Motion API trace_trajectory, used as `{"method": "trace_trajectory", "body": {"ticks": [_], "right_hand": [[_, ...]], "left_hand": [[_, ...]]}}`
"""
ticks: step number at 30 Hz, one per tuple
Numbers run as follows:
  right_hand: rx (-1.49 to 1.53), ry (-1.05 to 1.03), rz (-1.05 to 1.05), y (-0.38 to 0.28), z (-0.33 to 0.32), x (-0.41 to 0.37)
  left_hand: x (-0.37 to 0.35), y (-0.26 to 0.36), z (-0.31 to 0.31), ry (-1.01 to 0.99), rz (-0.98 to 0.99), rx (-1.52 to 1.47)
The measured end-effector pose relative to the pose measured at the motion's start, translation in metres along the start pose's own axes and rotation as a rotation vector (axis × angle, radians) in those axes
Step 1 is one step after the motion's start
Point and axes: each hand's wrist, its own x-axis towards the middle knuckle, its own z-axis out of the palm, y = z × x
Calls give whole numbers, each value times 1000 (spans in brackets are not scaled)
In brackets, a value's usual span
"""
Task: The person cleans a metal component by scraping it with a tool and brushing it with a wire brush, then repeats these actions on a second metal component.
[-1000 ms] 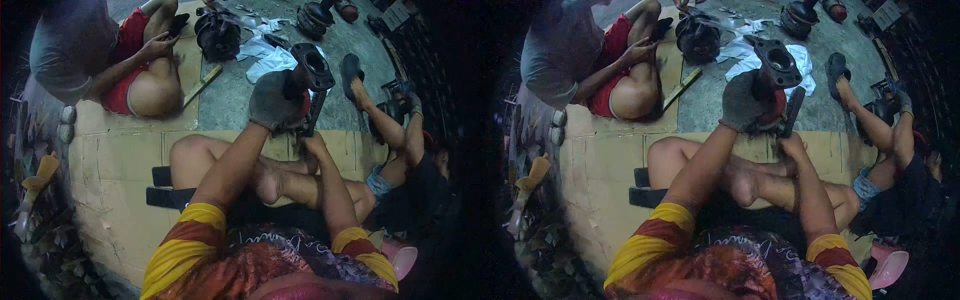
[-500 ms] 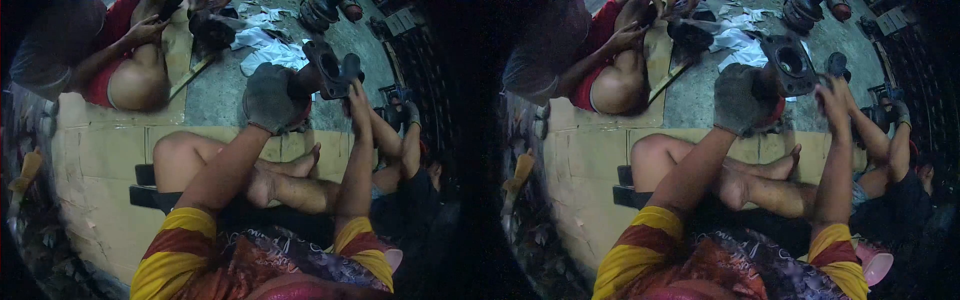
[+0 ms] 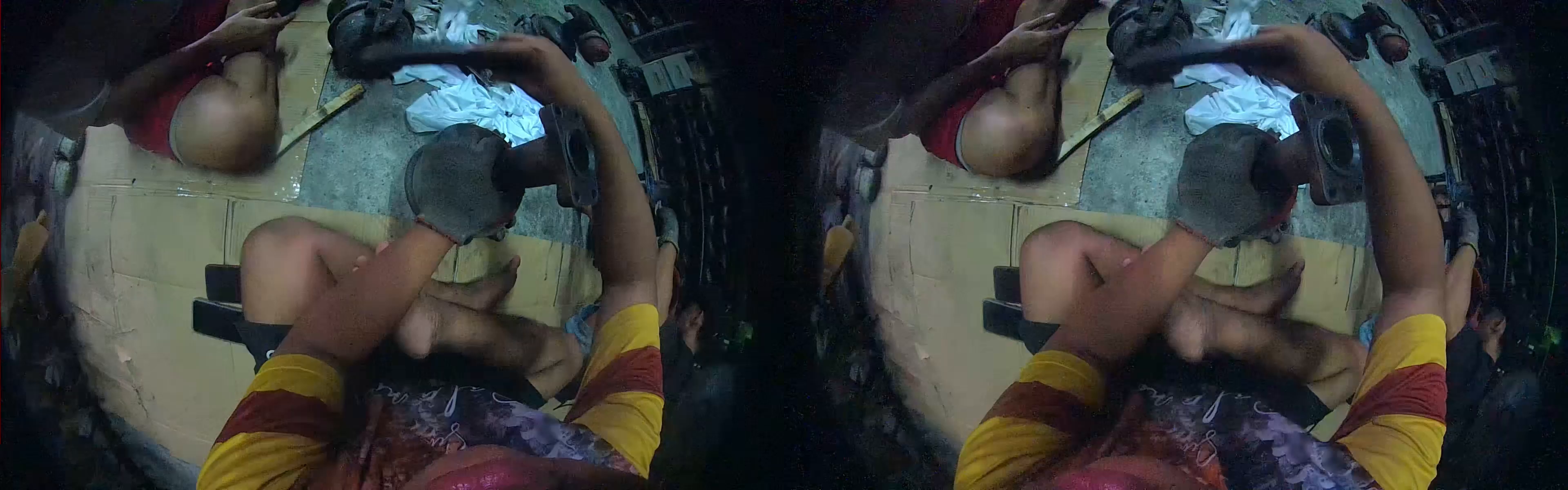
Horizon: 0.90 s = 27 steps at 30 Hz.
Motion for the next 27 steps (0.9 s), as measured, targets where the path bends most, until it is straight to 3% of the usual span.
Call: {"method": "trace_trajectory", "body": {"ticks": [5,6,10,12,13,15,17,19,22,24,27], "right_hand": [[150,121,225,44,38,31],[401,163,255,61,57,24],[389,188,238,79,78,-14],[522,270,357,76,75,-30],[524,272,362,78,69,-36],[250,88,445,80,54,-44],[188,98,419,76,45,-47],[49,149,234,72,39,-40],[73,152,160,40,22,-2],[148,159,190,52,37,14],[293,164,231,70,64,19]], "left_hand": [[-3,-8,6,16,25,-32],[-2,-10,7,75,65,-31],[-1,-7,-1,11,-7,-30],[-2,-7,0,-6,3,-44],[-2,-7,1,-11,3,-46],[-2,-5,2,24,-14,-6],[-2,-5,3,25,-10,9],[-2,-2,5,24,-10,21],[-4,0,9,10,-37,-62],[-4,-3,10,99,61,28],[-1,-7,7,34,40,-34]]}}
